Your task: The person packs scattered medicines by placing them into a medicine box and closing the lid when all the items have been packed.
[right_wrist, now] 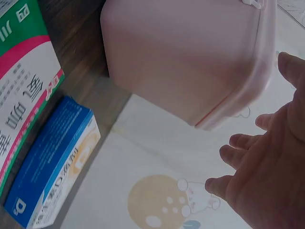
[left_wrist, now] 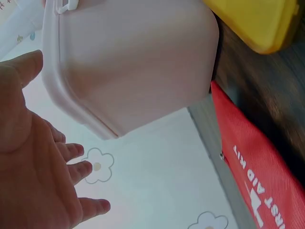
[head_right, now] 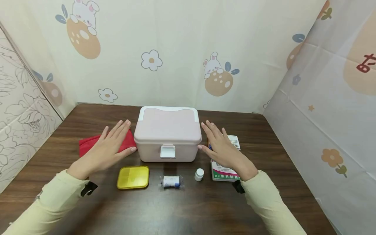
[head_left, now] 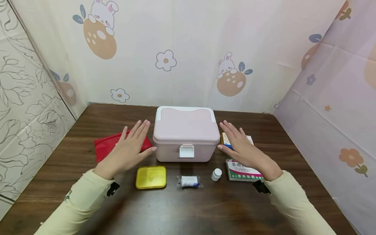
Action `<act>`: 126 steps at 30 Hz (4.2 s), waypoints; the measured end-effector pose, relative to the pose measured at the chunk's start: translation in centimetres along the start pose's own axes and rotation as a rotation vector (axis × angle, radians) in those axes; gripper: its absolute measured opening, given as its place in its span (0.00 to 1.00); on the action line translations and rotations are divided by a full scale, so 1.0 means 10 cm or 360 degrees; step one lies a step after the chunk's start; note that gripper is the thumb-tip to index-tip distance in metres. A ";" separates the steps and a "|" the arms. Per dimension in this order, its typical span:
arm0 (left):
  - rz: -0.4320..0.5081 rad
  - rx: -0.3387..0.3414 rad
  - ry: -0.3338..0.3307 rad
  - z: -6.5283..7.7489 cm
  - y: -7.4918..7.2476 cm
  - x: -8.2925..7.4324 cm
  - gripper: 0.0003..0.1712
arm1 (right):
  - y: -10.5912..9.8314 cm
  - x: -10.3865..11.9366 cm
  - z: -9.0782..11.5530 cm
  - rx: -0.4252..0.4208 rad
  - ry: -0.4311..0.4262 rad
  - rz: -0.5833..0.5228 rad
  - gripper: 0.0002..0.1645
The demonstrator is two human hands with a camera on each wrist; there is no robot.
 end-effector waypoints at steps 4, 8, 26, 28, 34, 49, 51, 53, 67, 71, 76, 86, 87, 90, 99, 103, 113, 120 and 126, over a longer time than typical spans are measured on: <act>0.0046 0.0013 -0.0003 -0.09 0.07 -0.01 0.54 | 0.06 0.01 -0.08 0.0011 -0.0020 -0.0029 0.47; 0.0111 0.0028 -0.0018 -0.14 0.13 -0.01 0.56 | 0.12 0.02 -0.13 0.0018 -0.0034 -0.0060 0.46; 0.0350 -0.0142 0.0068 -0.24 0.19 -0.08 0.48 | 0.22 0.10 -0.17 -0.0027 -0.0016 -0.0204 0.40; 0.0367 -0.0169 0.0084 -0.25 0.18 -0.09 0.47 | 0.23 0.10 -0.17 -0.0018 -0.0005 -0.0242 0.41; 0.0407 -0.0173 0.0073 -0.25 0.17 -0.10 0.47 | 0.22 0.12 -0.17 -0.0016 0.0011 -0.0310 0.41; 0.0457 -0.0186 0.0047 -0.23 0.12 -0.11 0.47 | 0.14 0.15 -0.18 -0.0016 0.0033 -0.0343 0.41; 0.0467 -0.0193 0.0043 -0.24 0.10 -0.11 0.47 | 0.13 0.15 -0.19 -0.0026 0.0026 -0.0350 0.40; 0.0467 -0.0204 0.0045 -0.25 0.08 -0.12 0.47 | 0.10 0.16 -0.18 -0.0032 0.0032 -0.0358 0.40; 0.0471 -0.0240 0.0019 -0.30 -0.06 -0.11 0.45 | -0.07 0.21 -0.22 -0.0073 -0.0014 -0.0435 0.38; 0.0469 -0.0225 -0.0011 -0.32 -0.10 -0.10 0.44 | -0.12 0.20 -0.24 -0.0076 -0.0027 -0.0468 0.37; 0.0454 -0.0222 -0.0007 -0.35 -0.17 -0.10 0.43 | -0.18 0.21 -0.26 -0.0069 -0.0012 -0.0489 0.38; 0.0351 -0.0198 -0.0003 -0.43 -0.31 -0.09 0.39 | -0.30 0.18 -0.33 -0.0094 -0.0005 -0.0538 0.37; 0.0344 -0.0189 -0.0010 -0.44 -0.33 -0.09 0.39 | -0.31 0.18 -0.34 -0.0107 -0.0006 -0.0535 0.36; 0.0337 -0.0161 -0.0016 -0.46 -0.37 -0.09 0.38 | -0.34 0.17 -0.36 -0.0136 0.0004 -0.0549 0.35; 0.0370 -0.0113 -0.0042 -0.55 -0.49 -0.05 0.37 | -0.44 0.14 -0.43 -0.0196 0.0075 -0.0598 0.31; 0.0372 -0.0116 -0.0048 -0.61 -0.54 -0.04 0.33 | -0.49 0.13 -0.47 -0.0235 0.0089 -0.0590 0.28; 0.0352 -0.0118 -0.0053 -0.76 -0.71 0.00 0.32 | -0.65 0.15 -0.59 -0.0324 0.0138 -0.0549 0.29; 0.0338 -0.0134 -0.0051 -0.89 -0.81 0.01 0.33 | -0.73 0.13 -0.69 -0.0393 0.0157 -0.0545 0.30; 0.0390 -0.0148 -0.0077 -0.99 -0.88 0.05 0.36 | -0.78 0.09 -0.81 -0.0447 0.0120 -0.0553 0.29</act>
Point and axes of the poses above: each hand's wrist, its own z-axis away from the middle knuckle, its own y-axis out of the palm, x = y × z, the point moved 6 cm from there along -z, towards the middle knuckle, and after that the axes turned 5 degrees about y, right-handed, at the moved point
